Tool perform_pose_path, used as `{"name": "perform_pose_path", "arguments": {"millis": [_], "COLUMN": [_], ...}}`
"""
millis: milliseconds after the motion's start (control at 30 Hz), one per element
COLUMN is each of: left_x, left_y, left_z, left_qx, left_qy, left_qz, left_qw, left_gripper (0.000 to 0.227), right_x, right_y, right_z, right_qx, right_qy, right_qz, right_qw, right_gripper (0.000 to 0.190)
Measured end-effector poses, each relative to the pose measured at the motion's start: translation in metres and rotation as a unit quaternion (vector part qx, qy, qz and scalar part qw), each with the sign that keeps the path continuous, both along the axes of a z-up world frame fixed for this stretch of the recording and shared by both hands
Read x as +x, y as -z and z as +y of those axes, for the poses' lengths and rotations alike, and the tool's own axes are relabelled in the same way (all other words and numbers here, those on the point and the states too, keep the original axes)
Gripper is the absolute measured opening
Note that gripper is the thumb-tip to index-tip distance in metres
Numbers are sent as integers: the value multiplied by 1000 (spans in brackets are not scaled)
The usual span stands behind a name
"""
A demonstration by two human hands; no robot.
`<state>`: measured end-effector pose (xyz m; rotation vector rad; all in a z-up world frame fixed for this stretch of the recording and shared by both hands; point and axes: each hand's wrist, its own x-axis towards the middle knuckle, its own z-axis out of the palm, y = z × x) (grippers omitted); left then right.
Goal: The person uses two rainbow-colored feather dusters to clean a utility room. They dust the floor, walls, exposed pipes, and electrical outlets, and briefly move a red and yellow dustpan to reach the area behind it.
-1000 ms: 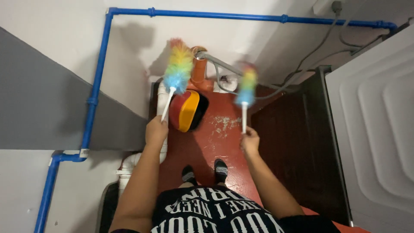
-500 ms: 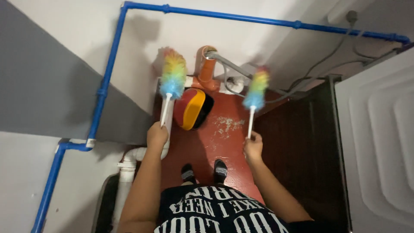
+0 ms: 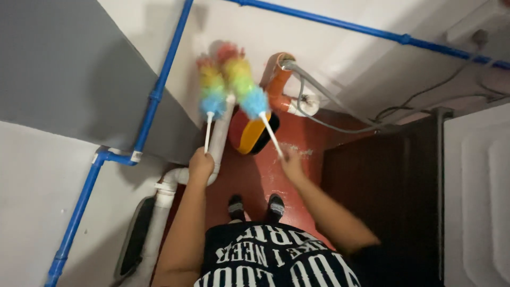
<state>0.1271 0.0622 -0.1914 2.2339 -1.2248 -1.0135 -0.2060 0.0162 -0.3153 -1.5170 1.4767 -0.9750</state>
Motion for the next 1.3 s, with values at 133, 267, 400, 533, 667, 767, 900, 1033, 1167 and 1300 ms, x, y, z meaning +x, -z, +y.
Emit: {"name": "perform_pose_path", "arguments": {"millis": [133,267,400,533,667,767,900,1033,1167,1300], "left_x": [6,-2,5,34,41,46,36,31,16,18], "left_y": [11,-29,-36,11,26,43,39,53,21,31], "left_z": [2,13,19,29,45,49,43,38,27,29], "left_qx": [7,35,96,107,119,84,119,125,126,109], "left_qy": [-3,-31,-31,-20,-39,-19,-36,-29,-41,-44], "left_qz": [31,43,26,-29,-28,-37,-6,-2,12,11], "left_qw": [999,998,995,994,992,996,992,992,991,993], "left_gripper": [45,47,48,44,46,42,45,44,44,44], "right_x": [31,56,81,101,58,55,105,116,99,102], "right_y": [-11,96,131,193,199,179,152,87,91,94], "right_z": [-60,-119,-132,-121,-143,-153,-137,-119,-123,-152], "right_qx": [189,252,262,292,221,274,295,291,232,246], "right_qy": [68,148,162,105,49,63,87,73,-54,-2], "right_qz": [203,105,104,-46,89,167,145,42,170,181], "right_qw": [958,951,946,950,970,945,940,953,956,952], "right_gripper": [42,44,54,41,43,48,44,41,42,46]}}
